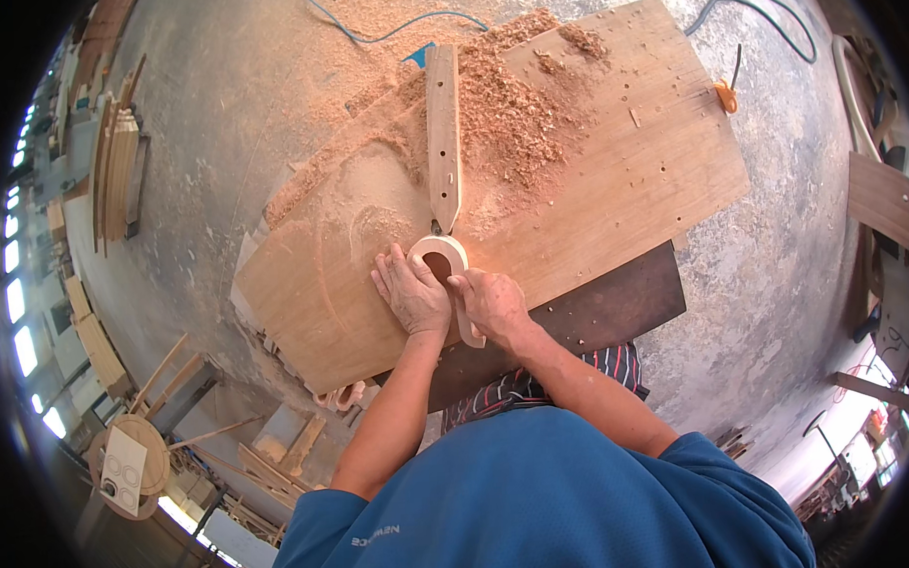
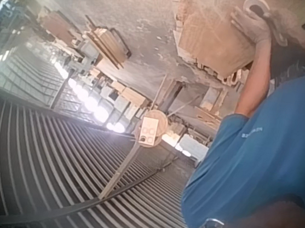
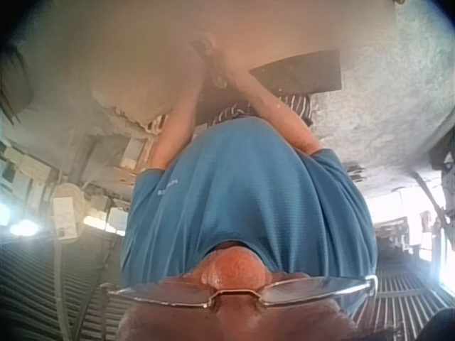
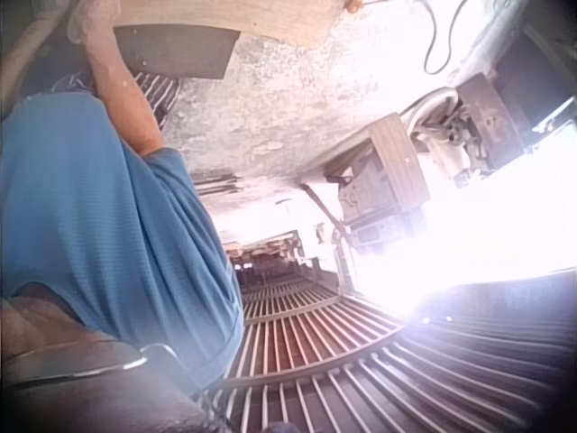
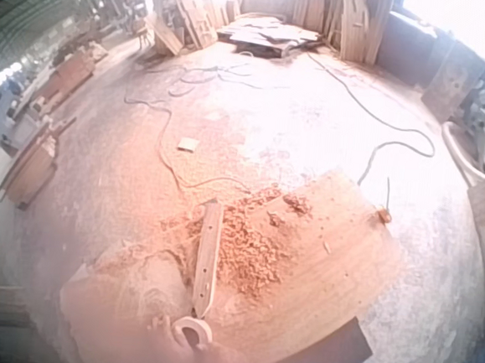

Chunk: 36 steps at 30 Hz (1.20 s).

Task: The person sands a curved wooden component by hand using a sanding block, then places it on a wooden pallet and picks up another piece to repeat the process.

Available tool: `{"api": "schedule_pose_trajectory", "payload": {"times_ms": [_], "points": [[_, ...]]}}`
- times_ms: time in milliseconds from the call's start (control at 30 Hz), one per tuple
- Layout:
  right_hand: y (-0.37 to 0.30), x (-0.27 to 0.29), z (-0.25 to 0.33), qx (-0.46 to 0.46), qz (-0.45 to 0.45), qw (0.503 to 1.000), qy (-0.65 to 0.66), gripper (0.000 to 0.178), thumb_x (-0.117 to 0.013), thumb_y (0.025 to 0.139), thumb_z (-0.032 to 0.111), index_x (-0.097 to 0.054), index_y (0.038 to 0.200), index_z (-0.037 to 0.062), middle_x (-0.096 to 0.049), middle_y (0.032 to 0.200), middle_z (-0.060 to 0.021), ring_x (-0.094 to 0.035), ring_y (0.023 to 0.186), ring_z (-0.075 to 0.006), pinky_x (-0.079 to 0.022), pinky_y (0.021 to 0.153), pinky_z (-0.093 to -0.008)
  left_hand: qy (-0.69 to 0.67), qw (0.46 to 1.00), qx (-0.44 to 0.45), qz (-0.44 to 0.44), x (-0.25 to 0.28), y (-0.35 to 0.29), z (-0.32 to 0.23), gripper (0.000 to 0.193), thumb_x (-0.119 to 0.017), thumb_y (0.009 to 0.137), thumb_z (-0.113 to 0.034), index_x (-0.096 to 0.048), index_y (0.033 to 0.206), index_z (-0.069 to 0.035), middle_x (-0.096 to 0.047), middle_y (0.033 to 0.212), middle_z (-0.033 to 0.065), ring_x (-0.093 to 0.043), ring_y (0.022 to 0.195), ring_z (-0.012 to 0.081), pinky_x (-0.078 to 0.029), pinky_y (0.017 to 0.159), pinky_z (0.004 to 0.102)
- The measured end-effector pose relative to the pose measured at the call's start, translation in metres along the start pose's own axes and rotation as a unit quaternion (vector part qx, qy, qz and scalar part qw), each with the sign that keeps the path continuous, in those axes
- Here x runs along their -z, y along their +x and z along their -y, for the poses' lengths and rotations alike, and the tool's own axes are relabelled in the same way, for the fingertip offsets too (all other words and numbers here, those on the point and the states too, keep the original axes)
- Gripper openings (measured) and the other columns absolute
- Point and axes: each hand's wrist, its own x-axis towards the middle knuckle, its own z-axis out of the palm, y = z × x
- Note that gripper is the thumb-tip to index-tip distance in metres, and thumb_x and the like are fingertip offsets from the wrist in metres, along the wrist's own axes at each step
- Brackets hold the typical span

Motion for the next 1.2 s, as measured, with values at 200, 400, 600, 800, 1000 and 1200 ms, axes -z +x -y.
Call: {"api": "schedule_pose_trajectory", "payload": {"times_ms": [200,400,600,800,1000,1200], "points": [[0.000,0.005,0.001,0.001,0.000,1.000,-0.019,0.044,-0.053,0.104,0.044,-0.069,0.087,0.0061,-0.070,0.079,-0.0231,-0.070,0.080,-0.0435,-0.055,0.071,-0.0528,-0.009,1.000,0.015,-0.001,0.000,-0.001,-0.004,0.054,-0.036,0.109,-0.034,-0.044,0.146,0.005,-0.053,0.144,0.0263,-0.036,0.146,0.0424,-0.018,0.125,0.0525],[0.000,0.009,0.002,0.013,-0.007,1.000,-0.027,0.043,-0.055,0.103,0.044,-0.069,0.087,0.0063,-0.070,0.078,-0.0226,-0.070,0.079,-0.0434,-0.055,0.071,-0.0528,-0.011,1.000,0.023,-0.004,-0.002,-0.003,-0.005,0.054,-0.037,0.109,-0.033,-0.045,0.146,0.006,-0.052,0.145,0.0271,-0.036,0.146,0.0429,-0.018,0.125,0.0525],[0.002,0.009,-0.001,0.027,-0.010,0.999,-0.030,0.042,-0.056,0.102,0.043,-0.069,0.085,0.0061,-0.069,0.077,-0.0227,-0.069,0.077,-0.0435,-0.054,0.070,-0.0531,-0.014,0.999,0.030,-0.011,-0.003,-0.004,-0.005,0.054,-0.037,0.109,-0.033,-0.045,0.144,0.007,-0.052,0.145,0.0276,-0.036,0.146,0.0434,-0.018,0.125,0.0525],[0.004,0.012,-0.001,0.033,-0.008,0.999,-0.031,0.042,-0.057,0.101,0.043,-0.069,0.085,0.0063,-0.070,0.077,-0.0225,-0.070,0.077,-0.0432,-0.055,0.069,-0.0527,-0.016,0.999,0.042,-0.016,-0.004,-0.005,-0.008,0.054,-0.037,0.109,-0.033,-0.046,0.144,0.008,-0.052,0.145,0.0294,-0.036,0.146,0.0441,-0.018,0.124,0.0531],[0.004,0.018,0.002,0.031,0.002,0.999,-0.041,0.041,-0.057,0.101,0.043,-0.070,0.087,0.0066,-0.070,0.078,-0.0220,-0.070,0.078,-0.0431,-0.055,0.070,-0.0529,-0.016,0.998,0.052,-0.017,-0.005,-0.007,-0.009,0.055,-0.036,0.109,-0.034,-0.046,0.144,0.008,-0.052,0.145,0.0295,-0.036,0.146,0.0442,-0.019,0.124,0.0531],[0.005,0.021,0.001,0.031,0.011,0.999,-0.037,0.040,-0.058,0.100,0.043,-0.070,0.090,0.0069,-0.071,0.080,-0.0217,-0.070,0.080,-0.0429,-0.055,0.071,-0.0530,-0.021,0.998,0.060,-0.017,-0.005,-0.008,-0.010,0.055,-0.036,0.109,-0.033,-0.046,0.144,0.008,-0.052,0.145,0.0296,-0.036,0.146,0.0441,-0.019,0.124,0.0529]]}}
